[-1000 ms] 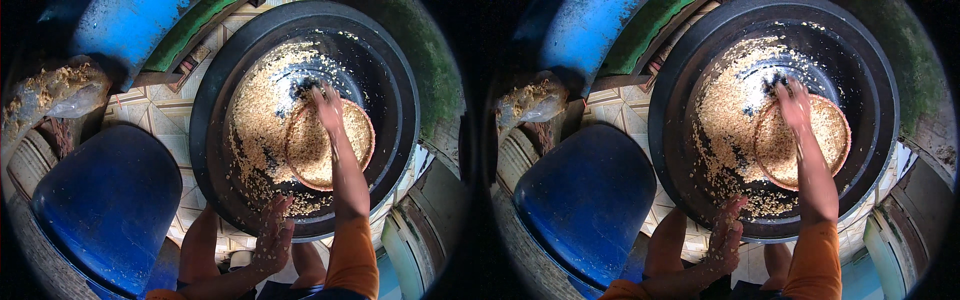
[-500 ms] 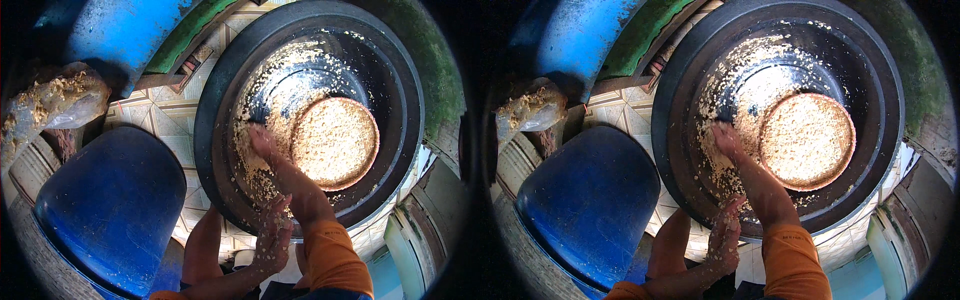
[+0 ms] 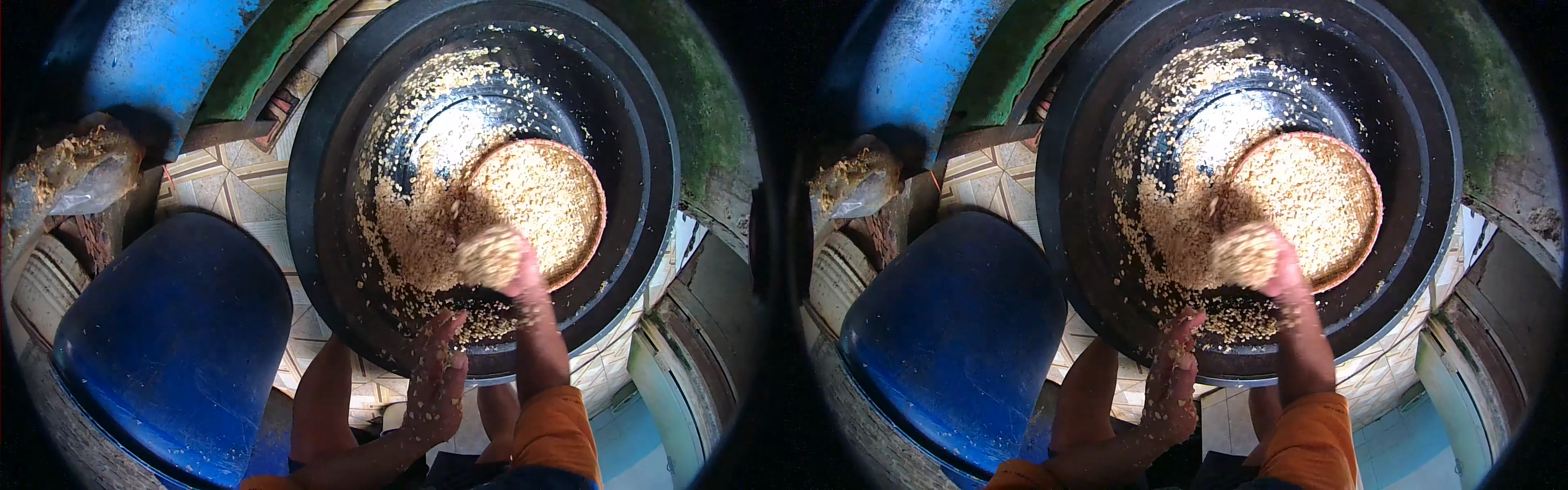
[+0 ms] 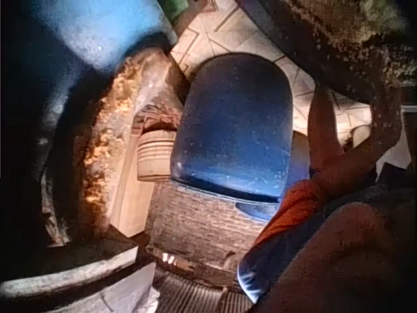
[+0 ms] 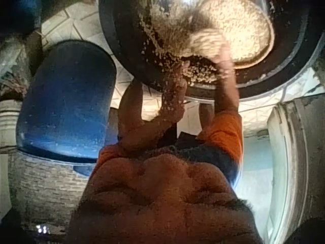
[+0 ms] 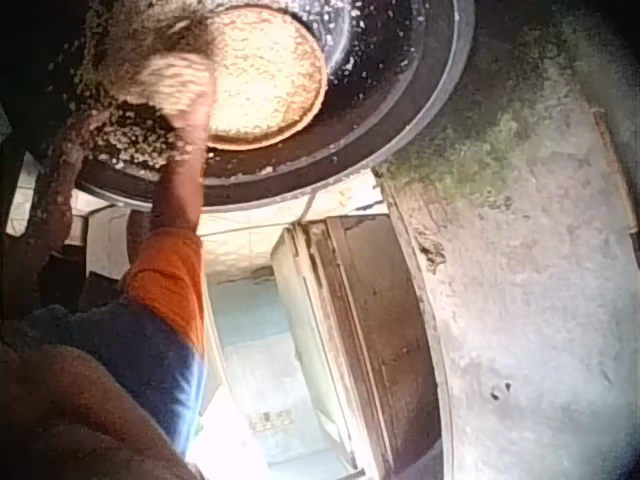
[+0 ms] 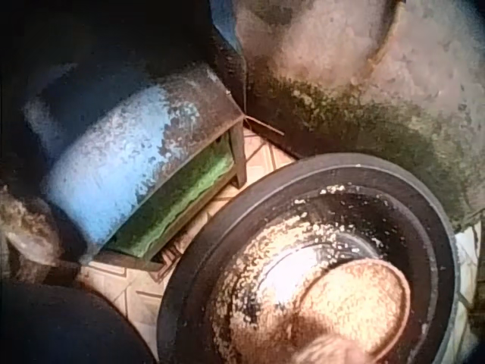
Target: The person sifts grains from a basin using a woven basket and transfers them into a large bucket. They use their hands to scoop the grains into the basket, shake the basket to sift them, and then empty the basket into a large blue bucket.
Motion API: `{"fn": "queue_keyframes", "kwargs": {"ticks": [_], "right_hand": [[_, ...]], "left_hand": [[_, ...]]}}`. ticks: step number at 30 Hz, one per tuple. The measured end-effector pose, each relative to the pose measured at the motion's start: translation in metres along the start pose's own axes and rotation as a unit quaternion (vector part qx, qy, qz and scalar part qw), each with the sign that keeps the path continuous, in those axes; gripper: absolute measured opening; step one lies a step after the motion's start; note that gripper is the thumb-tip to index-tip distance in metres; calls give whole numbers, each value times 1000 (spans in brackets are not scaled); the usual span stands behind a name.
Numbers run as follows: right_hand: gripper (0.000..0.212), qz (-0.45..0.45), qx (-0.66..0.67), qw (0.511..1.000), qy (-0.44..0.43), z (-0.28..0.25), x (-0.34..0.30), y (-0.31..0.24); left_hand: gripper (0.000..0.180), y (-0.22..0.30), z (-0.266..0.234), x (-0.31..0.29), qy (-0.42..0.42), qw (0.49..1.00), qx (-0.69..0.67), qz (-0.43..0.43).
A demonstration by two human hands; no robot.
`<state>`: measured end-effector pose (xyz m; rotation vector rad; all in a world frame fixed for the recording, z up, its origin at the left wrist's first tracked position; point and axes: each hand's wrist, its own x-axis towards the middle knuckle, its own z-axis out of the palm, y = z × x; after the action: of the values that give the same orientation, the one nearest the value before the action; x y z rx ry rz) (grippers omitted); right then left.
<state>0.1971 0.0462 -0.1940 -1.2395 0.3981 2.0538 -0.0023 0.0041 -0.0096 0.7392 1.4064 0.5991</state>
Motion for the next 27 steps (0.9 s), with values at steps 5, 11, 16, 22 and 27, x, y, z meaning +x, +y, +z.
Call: {"fn": "queue_keyframes", "kwargs": {"ticks": [5,11,16,22,27], "right_hand": [[49,-218,-666,634,326,-34,-27,-75],[31,-476,-708,454,259,17,17,-37],[41,-440,-623,637,107,65,100,14],[46,-339,-853,380,115,47,107,89],[47,-319,-859,391,91,-29,50,155]], "left_hand": [[43,-1,1,-1,-20,1000,-7,12],[43,-6,2,-5,-8,1000,-16,16],[45,-4,2,-4,-18,1000,21,-10],[44,-9,1,-6,3,999,-36,-5],[42,2,-6,-7,-23,999,35,16]]}}
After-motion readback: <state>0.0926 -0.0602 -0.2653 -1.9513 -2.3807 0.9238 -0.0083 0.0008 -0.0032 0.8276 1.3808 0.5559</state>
